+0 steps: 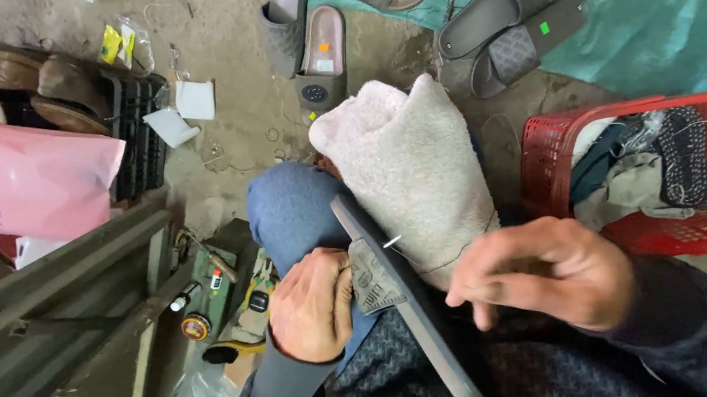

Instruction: Hand-stitching the upper component of a sandal to its sole and cleaning the finished product with a cloth.

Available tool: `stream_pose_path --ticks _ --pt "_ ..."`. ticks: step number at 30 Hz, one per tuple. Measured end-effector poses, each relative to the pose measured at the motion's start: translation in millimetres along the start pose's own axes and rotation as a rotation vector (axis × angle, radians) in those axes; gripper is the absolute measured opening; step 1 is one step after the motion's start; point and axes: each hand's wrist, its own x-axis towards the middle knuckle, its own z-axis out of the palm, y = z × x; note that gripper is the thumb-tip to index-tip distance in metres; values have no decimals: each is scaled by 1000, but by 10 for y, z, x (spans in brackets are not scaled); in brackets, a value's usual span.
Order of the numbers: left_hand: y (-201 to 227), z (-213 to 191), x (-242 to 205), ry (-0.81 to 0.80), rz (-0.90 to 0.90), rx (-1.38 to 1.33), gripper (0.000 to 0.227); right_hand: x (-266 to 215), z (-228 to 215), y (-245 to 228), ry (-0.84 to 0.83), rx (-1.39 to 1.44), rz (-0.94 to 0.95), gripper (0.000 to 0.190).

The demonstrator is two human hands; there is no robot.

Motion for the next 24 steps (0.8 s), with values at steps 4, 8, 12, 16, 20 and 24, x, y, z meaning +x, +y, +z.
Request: stream_pose_path --ticks 4,8,12,16,20,24 --pt "47 -30 38 -50 -6 34 25 189 -38 373 134 -991 -233 14" --pt "79 -98 48 -107 -25 -8 24 276 -65 702 187 -1283 -244 23" --pt "18 -126 17 -113 -41 -63 24 266 -85 592 84 -1285 -63 32" --pt "-153 -151 -1 -247 -113 -280 25 205 -235 484 68 -1314 -176 26" --pt "-282 -148 53 -307 -30 -352 28 234 -263 333 55 -1324 -242 19" --pt "-328 -66 62 -248 8 -267 27 282 -247 261 15 -1307 -226 15"
